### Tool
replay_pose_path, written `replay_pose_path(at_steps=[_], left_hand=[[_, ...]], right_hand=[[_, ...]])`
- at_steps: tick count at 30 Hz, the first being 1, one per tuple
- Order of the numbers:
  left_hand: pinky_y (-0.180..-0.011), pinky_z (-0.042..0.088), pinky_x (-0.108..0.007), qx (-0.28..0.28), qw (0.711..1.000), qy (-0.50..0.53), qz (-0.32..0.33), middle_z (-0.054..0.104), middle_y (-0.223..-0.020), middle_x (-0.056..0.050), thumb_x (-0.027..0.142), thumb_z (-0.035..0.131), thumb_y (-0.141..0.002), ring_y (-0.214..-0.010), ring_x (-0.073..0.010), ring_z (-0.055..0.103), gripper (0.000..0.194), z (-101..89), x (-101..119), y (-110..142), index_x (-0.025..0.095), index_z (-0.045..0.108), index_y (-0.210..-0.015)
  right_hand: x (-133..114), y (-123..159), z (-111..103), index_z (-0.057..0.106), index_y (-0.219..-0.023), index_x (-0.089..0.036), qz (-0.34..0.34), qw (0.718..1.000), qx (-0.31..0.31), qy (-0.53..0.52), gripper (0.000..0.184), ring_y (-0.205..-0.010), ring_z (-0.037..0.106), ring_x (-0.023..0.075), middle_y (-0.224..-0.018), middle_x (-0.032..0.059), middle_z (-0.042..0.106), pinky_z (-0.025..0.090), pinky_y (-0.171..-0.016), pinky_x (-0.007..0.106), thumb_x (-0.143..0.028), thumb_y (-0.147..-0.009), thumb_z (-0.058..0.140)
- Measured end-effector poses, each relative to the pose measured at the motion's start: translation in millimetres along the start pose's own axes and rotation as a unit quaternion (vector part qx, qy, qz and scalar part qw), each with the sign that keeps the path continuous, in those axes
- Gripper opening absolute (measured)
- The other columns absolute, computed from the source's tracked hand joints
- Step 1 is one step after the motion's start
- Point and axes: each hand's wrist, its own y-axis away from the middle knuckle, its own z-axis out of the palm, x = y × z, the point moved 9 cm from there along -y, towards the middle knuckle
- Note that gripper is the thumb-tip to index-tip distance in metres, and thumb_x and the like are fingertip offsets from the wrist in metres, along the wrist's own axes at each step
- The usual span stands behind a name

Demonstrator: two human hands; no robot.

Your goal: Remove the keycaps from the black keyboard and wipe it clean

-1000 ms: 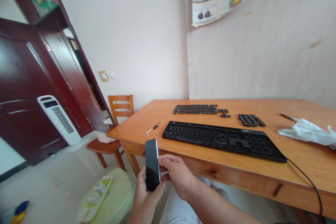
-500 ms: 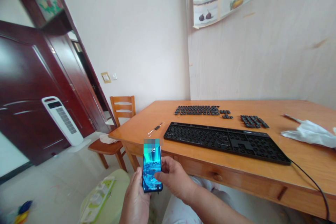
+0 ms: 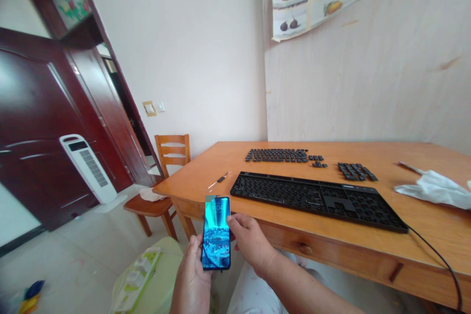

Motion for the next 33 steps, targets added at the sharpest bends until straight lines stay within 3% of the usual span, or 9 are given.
replay_pose_path(at_steps=[6,12,33], left_hand=[[-0.092,0.047,-0.038,-0.034,0.999,0.011,-0.014,0.066,-0.118,-0.010,0.058,0.052,-0.087,-0.110,-0.0263,0.061,0.054,4.3,-4,-1,0.017,0.059,-0.121],[-0.089,0.049,-0.038,-0.048,0.999,0.020,-0.015,0.068,-0.116,-0.010,0.058,0.055,-0.085,-0.107,-0.0264,0.063,0.054,8.5,-3,0,0.017,0.061,-0.120],[-0.088,0.048,-0.039,-0.044,0.999,0.018,-0.010,0.070,-0.108,-0.011,0.058,0.054,-0.085,-0.101,-0.0267,0.065,0.053,18.2,9,7,0.015,0.063,-0.115]], right_hand=[[0,3,1,0.067,-0.089,-0.016,0.001,1.000,0.003,0.003,0.045,-0.068,0.057,0.0162,-0.072,0.0032,0.064,0.039,-0.055,0.025,-0.059,-0.083,0.055],[1,4,1,0.068,-0.093,-0.015,0.003,1.000,-0.002,0.000,0.045,-0.070,0.059,0.0174,-0.077,0.0056,0.068,0.039,-0.055,0.026,-0.057,-0.084,0.053],[9,7,-1,0.069,-0.100,-0.016,0.008,1.000,-0.023,0.003,0.041,-0.072,0.059,0.0169,-0.083,0.0060,0.070,0.037,-0.054,0.024,-0.051,-0.085,0.054]])
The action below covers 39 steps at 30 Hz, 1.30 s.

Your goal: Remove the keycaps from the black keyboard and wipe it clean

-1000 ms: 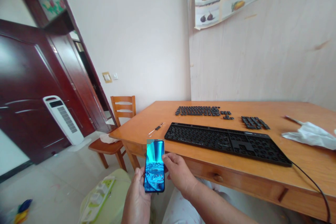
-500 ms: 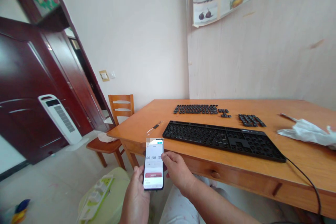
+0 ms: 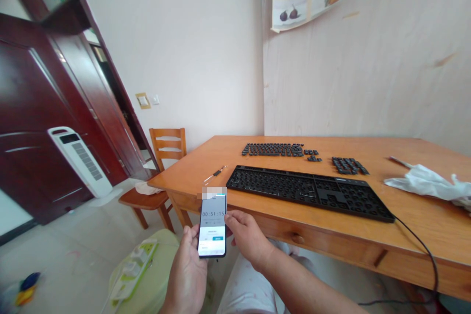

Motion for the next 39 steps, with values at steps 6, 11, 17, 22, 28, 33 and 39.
replay_pose_path(at_steps=[6,11,17,22,28,33,39], left_hand=[[-0.088,0.047,-0.035,-0.002,1.000,-0.006,0.011,0.069,-0.111,-0.010,0.059,0.051,-0.087,-0.102,-0.0247,0.064,0.054,1.5,3,-4,0.015,0.063,-0.116],[-0.090,0.047,-0.038,0.000,1.000,-0.006,0.016,0.068,-0.114,-0.011,0.058,0.051,-0.087,-0.105,-0.0265,0.063,0.054,1.5,3,-2,0.015,0.061,-0.119],[-0.094,0.045,-0.037,-0.001,1.000,-0.019,0.021,0.066,-0.120,-0.010,0.058,0.049,-0.088,-0.114,-0.0262,0.058,0.052,2.5,4,0,0.017,0.062,-0.118],[-0.094,0.045,-0.036,-0.011,1.000,-0.015,0.024,0.066,-0.120,-0.010,0.057,0.047,-0.089,-0.114,-0.0257,0.058,0.053,5.4,4,2,0.018,0.060,-0.123],[-0.093,0.046,-0.039,-0.016,1.000,-0.008,0.024,0.066,-0.118,-0.012,0.055,0.049,-0.089,-0.111,-0.0271,0.060,0.054,6.0,3,2,0.016,0.059,-0.124],[-0.092,0.047,-0.038,-0.012,1.000,-0.009,0.021,0.067,-0.116,-0.010,0.052,0.052,-0.089,-0.111,-0.0269,0.060,0.047,3.6,0,1,0.016,0.062,-0.117],[-0.095,0.046,-0.038,-0.004,1.000,-0.014,0.002,0.066,-0.120,-0.011,0.051,0.053,-0.088,-0.118,-0.0284,0.056,0.047,-2.1,-11,2,0.017,0.062,-0.120]], right_hand=[[-3,6,6,0.069,-0.096,-0.017,-0.020,0.999,-0.036,0.033,0.027,-0.070,0.059,0.0155,-0.082,0.0034,0.070,0.040,-0.056,0.025,-0.037,-0.082,0.057],[-7,8,13,0.063,-0.091,-0.016,-0.058,0.997,-0.049,0.003,0.018,-0.073,0.063,0.0161,-0.080,0.0022,0.070,0.047,-0.069,0.029,-0.026,-0.076,0.064],[0,5,11,0.057,-0.090,-0.018,-0.073,0.997,-0.016,0.019,0.020,-0.079,0.065,0.0205,-0.082,0.0037,0.069,0.050,-0.072,0.033,-0.022,-0.073,0.067],[2,4,8,0.057,-0.089,-0.017,-0.079,0.996,-0.009,0.046,0.018,-0.076,0.065,0.0201,-0.079,0.0028,0.067,0.051,-0.070,0.033,-0.021,-0.073,0.066],[3,3,6,0.058,-0.091,-0.016,-0.084,0.995,-0.010,0.054,0.017,-0.078,0.065,0.0213,-0.080,0.0037,0.067,0.051,-0.071,0.035,-0.022,-0.076,0.064],[-10,1,2,0.061,-0.097,-0.018,-0.113,0.993,-0.008,0.025,0.020,-0.082,0.065,0.0206,-0.089,0.0055,0.069,0.052,-0.076,0.036,-0.025,-0.079,0.064],[-32,-5,-16,0.045,-0.131,-0.019,-0.144,0.988,0.050,0.012,0.052,-0.075,0.064,0.0188,-0.083,0.0030,0.068,0.052,-0.068,0.033,-0.031,-0.083,0.063]])
